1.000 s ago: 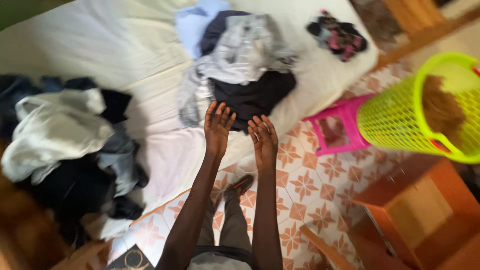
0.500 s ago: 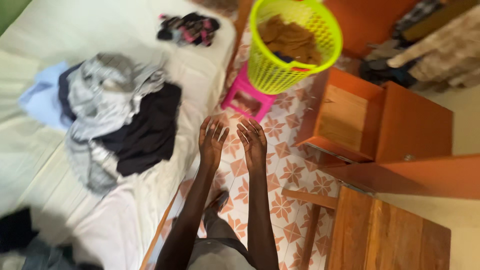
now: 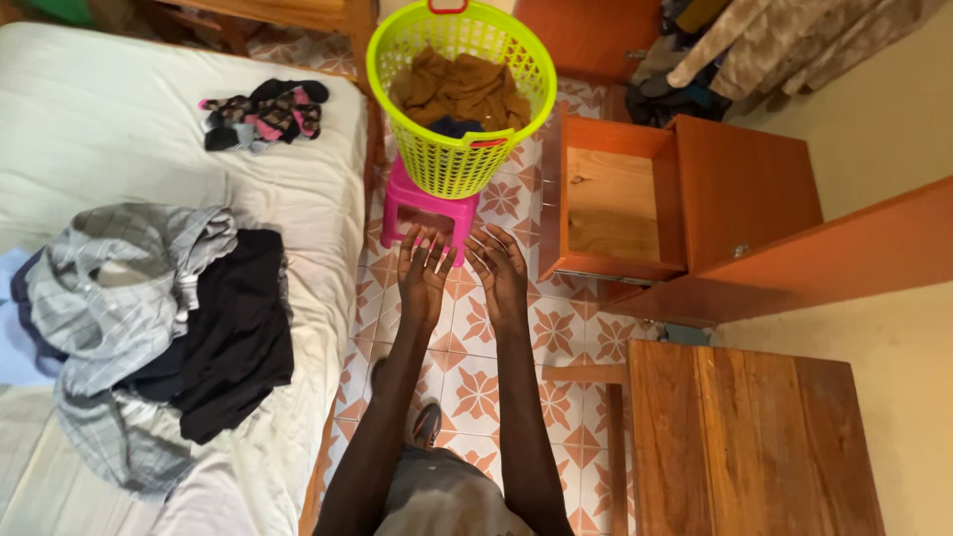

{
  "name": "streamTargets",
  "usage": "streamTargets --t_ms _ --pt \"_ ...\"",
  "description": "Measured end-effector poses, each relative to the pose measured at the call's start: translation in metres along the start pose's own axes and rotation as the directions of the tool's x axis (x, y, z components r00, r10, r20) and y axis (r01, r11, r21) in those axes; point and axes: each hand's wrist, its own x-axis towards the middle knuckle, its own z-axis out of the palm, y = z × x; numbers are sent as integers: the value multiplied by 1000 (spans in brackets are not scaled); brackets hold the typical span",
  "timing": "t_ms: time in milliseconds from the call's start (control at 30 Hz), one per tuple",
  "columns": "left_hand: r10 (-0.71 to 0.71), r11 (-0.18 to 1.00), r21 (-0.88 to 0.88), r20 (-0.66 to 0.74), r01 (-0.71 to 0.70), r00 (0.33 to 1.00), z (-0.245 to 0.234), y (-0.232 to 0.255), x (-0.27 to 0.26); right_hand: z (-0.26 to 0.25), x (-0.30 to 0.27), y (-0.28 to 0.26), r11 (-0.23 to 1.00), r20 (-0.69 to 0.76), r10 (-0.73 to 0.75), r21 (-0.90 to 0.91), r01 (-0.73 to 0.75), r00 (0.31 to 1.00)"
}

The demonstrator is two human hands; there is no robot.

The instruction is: The person repeatedly picks clothes from a green laundry basket and places them onto a nearby bed. Items include shirts, pants, socks, and towels of various colors. The person handles each item one at a time and sets it down without folding.

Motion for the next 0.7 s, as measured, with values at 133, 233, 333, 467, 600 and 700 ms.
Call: streamTargets --t_ms 133,233,333,467,600,700 --pt "-16 1000 20 9 16 1000 6 -7 34 -7 33 -4 1000 -45 -4 8 4 999" --pt "7 998 57 5 -7 1000 5 -13 69 -17 62 -2 1000 -59 -4 12 5 998" --pt "-25 999 38 -12 26 1000 5 -16 115 -19 110 1 1000 -62 -23 14 24 998" --pt "-12 1000 27 40 11 999 7 -16 179 -17 169 0 1000 -118 -29 3 30 993" --pt "-5 997 72 14 4 1000 12 -5 235 -4 227 1 998 -118 -14 54 21 993" --pt "-2 997 74 -3 2 1000 7 5 262 1 261 6 999 -193 0 45 8 981"
